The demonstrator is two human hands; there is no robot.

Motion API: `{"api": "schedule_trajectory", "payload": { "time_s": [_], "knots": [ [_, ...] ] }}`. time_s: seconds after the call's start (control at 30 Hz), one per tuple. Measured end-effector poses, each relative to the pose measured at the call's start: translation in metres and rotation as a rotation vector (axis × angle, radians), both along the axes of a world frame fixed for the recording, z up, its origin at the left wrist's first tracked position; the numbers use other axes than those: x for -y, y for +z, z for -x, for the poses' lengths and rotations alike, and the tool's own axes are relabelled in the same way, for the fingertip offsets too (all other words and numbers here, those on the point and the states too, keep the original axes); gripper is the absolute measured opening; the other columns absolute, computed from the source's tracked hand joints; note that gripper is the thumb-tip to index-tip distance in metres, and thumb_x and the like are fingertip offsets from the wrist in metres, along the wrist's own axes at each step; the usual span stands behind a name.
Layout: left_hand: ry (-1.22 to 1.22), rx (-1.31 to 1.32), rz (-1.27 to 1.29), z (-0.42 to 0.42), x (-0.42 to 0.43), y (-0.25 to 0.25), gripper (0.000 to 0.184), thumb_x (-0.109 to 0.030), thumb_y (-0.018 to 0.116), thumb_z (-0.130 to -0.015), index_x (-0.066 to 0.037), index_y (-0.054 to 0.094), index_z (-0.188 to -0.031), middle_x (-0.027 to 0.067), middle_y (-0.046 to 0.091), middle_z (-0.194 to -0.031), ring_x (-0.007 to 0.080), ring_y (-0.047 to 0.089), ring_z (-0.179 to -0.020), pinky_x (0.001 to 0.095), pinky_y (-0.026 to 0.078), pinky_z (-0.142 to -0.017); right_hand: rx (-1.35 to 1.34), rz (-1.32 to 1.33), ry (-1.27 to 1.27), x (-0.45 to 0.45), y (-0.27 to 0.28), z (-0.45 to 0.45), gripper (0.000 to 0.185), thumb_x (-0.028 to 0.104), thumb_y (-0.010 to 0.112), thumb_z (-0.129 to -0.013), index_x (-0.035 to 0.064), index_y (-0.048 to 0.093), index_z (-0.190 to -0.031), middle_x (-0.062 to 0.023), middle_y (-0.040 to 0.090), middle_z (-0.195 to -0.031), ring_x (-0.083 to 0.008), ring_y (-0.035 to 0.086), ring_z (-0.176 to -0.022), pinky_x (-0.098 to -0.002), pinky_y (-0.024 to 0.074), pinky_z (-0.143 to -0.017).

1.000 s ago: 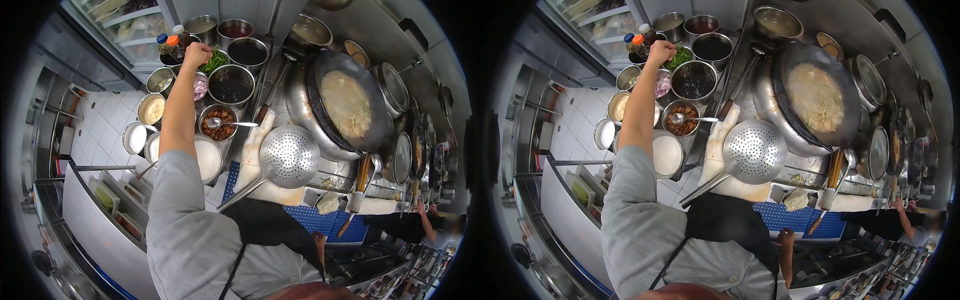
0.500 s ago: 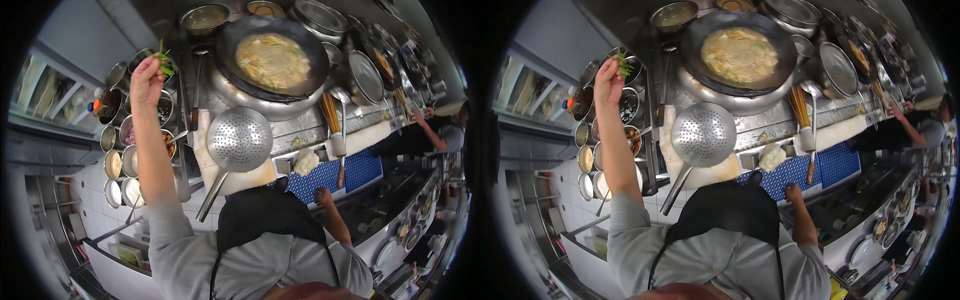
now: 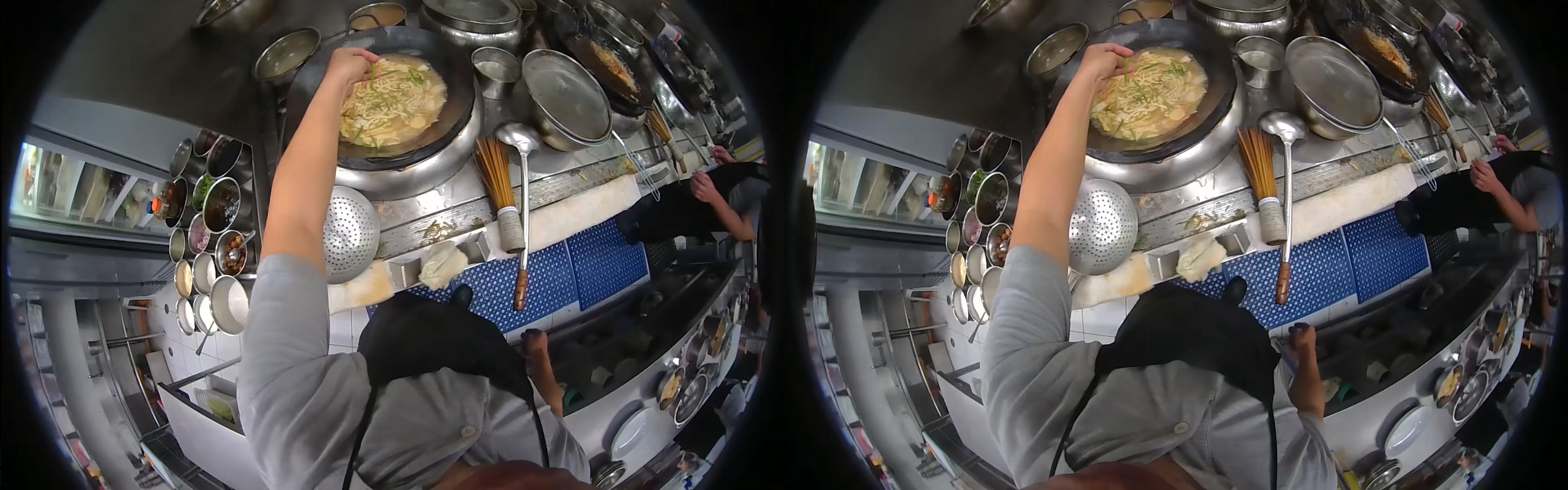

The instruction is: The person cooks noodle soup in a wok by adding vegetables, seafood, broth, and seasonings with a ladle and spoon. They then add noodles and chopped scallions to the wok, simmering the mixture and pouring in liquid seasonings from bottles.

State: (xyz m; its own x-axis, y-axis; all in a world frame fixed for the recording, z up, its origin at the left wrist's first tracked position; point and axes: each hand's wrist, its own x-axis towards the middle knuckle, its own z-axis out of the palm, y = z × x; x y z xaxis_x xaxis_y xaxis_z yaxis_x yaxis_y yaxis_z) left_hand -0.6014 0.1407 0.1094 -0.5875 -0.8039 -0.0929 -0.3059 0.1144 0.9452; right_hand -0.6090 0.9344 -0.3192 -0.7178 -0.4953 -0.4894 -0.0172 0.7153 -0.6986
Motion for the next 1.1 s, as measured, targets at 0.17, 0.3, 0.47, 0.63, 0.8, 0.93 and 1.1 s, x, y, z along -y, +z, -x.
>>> {"api": "schedule_trajectory", "payload": {
  "time_s": [0.17, 0.3, 0.47, 0.63, 0.8, 0.93, 1.1],
  "knots": [
    [0.164, 0.246, 0.503, 0.021, 0.017, 0.011, 0.017, -0.014, 0.068, -0.082, -0.013, 0.077, -0.097, 0.0128, 0.075, -0.097, 0.026, 0.071, -0.098, 0.0374, 0.055, -0.088, 0.319, -0.311, -0.348, -0.005, 0.044, 0.008, 0.035, 0.032, 0.066, -0.085, -0.0005, 0.066, -0.071, -0.0108, 0.06, -0.057, -0.0231, 0.058, -0.041, -0.039, 0.0484, -0.041],
    [0.107, 0.282, 0.718, 0.023, 0.025, 0.018, 0.034, -0.024, 0.071, -0.082, -0.022, 0.074, -0.116, 0.0113, 0.075, -0.101, 0.0298, 0.07, -0.102, 0.04, 0.053, -0.093, -0.254, -0.155, 0.42, -0.047, -0.046, 0.042, 0.028, 0.027, 0.066, -0.086, 0.0006, 0.069, -0.079, -0.0111, 0.064, -0.065, -0.0219, 0.063, -0.05, -0.0377, 0.0487, -0.043],
    [0.138, 0.301, 0.813, 0.003, 0.026, 0.018, 0.04, -0.022, 0.073, -0.079, -0.022, 0.072, -0.119, 0.0129, 0.075, -0.102, 0.03, 0.07, -0.103, 0.0408, 0.053, -0.093, 0.308, -0.117, -0.309, 0.043, 0.057, 0.059, 0.028, 0.017, 0.066, -0.086, 0.0028, 0.067, -0.111, -0.0078, 0.063, -0.07, -0.0196, 0.065, -0.057, -0.0353, 0.0511, -0.045],
    [0.062, 0.052, 0.952, -0.029, -0.005, 0.03, 0.04, -0.018, 0.075, -0.074, -0.016, 0.074, -0.114, 0.0129, 0.075, -0.098, 0.0288, 0.071, -0.099, 0.0388, 0.053, -0.093, 0.323, -0.126, -0.289, 0.088, 0.074, 0.056, 0.029, 0.018, 0.063, -0.091, 0.008, 0.062, -0.119, -0.0086, 0.062, -0.074, -0.0207, 0.063, -0.056, -0.0362, 0.0519, -0.045],
    [0.107, -0.149, 0.887, -0.131, -0.029, 0.023, 0.029, -0.014, 0.074, -0.079, -0.004, 0.074, -0.106, 0.0093, 0.076, -0.089, 0.0153, 0.072, -0.081, 0.03, 0.055, -0.08, 0.353, 0.188, -0.026, 0.073, 0.019, 0.034, 0.03, 0.032, 0.061, -0.095, 0.0026, 0.066, -0.099, -0.0033, 0.062, -0.069, -0.0163, 0.06, -0.058, -0.0361, 0.0503, -0.05],
    [0.505, -0.298, 0.714, -0.256, -0.024, 0.005, 0.02, -0.014, 0.07, -0.083, 0.0, 0.074, -0.098, 0.0081, 0.075, -0.079, 0.0097, 0.069, -0.069, 0.0245, 0.054, -0.067, -0.117, 0.237, 0.643, 0.042, -0.034, 0.018, 0.019, 0.017, 0.057, -0.087, 0.0063, 0.061, -0.072, -0.005, 0.06, -0.062, -0.0162, 0.059, -0.052, -0.0323, 0.048, -0.048],
    [0.994, 0.007, 0.734, -0.412, 0.074, -0.046, 0.023, -0.018, 0.071, -0.082, -0.006, 0.075, -0.1, 0.0097, 0.075, -0.083, 0.0184, 0.072, -0.076, 0.0316, 0.056, -0.075, -0.088, -0.021, 0.207, 0.069, 0.01, -0.015, 0.022, 0.018, 0.059, -0.084, 0.0068, 0.062, -0.066, -0.0063, 0.064, -0.064, -0.017, 0.061, -0.053, -0.0365, 0.0504, -0.052]
  ]
}}
